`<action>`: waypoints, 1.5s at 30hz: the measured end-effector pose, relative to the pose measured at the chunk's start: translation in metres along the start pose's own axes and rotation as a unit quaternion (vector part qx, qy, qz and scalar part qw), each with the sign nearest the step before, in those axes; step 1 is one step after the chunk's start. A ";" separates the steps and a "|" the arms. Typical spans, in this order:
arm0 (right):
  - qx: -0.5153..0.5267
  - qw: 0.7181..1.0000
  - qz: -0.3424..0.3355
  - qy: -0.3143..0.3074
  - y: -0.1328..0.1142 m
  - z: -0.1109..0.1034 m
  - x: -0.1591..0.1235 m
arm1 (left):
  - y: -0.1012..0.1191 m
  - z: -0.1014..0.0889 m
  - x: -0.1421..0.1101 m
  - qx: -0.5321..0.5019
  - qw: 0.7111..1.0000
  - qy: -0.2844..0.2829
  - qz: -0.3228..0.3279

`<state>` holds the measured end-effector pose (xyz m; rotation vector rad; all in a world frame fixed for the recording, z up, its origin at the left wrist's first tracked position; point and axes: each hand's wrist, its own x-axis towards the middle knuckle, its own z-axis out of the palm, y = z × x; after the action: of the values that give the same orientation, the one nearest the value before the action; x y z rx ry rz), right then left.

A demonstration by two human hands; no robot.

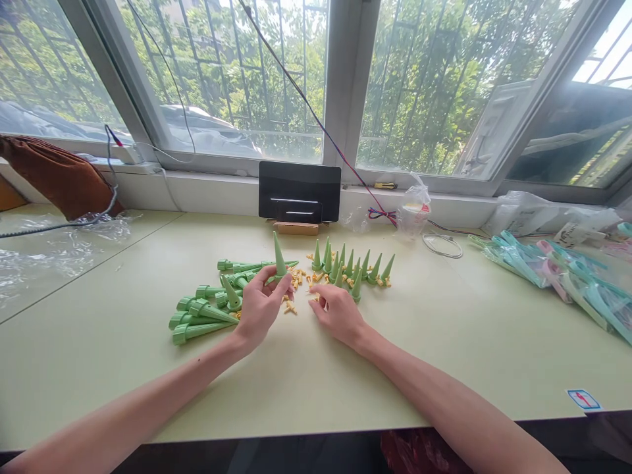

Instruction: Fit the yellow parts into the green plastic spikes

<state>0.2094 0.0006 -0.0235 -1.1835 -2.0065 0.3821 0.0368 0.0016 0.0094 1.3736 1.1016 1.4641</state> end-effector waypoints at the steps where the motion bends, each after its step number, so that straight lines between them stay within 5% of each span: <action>1: 0.010 1.000 -0.012 0.003 -0.002 0.000 -0.001 | 0.001 0.000 0.000 0.001 1.000 0.005 0.002; 8: 0.001 0.986 -0.117 -0.115 -0.014 0.000 -0.008 | 0.001 -0.001 0.001 0.001 1.000 0.018 0.011; 15: -0.105 0.967 -0.131 -0.190 -0.021 -0.005 -0.009 | 0.000 0.001 -0.002 0.013 1.000 -0.001 0.007; 45: 0.027 0.979 -0.138 -0.148 -0.009 0.001 -0.007 | -0.003 0.003 -0.006 0.008 1.000 -0.028 -0.003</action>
<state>0.2053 -0.0095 -0.0224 -0.8358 -2.3639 0.4905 0.0402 -0.0027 0.0050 1.4131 1.0817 1.4077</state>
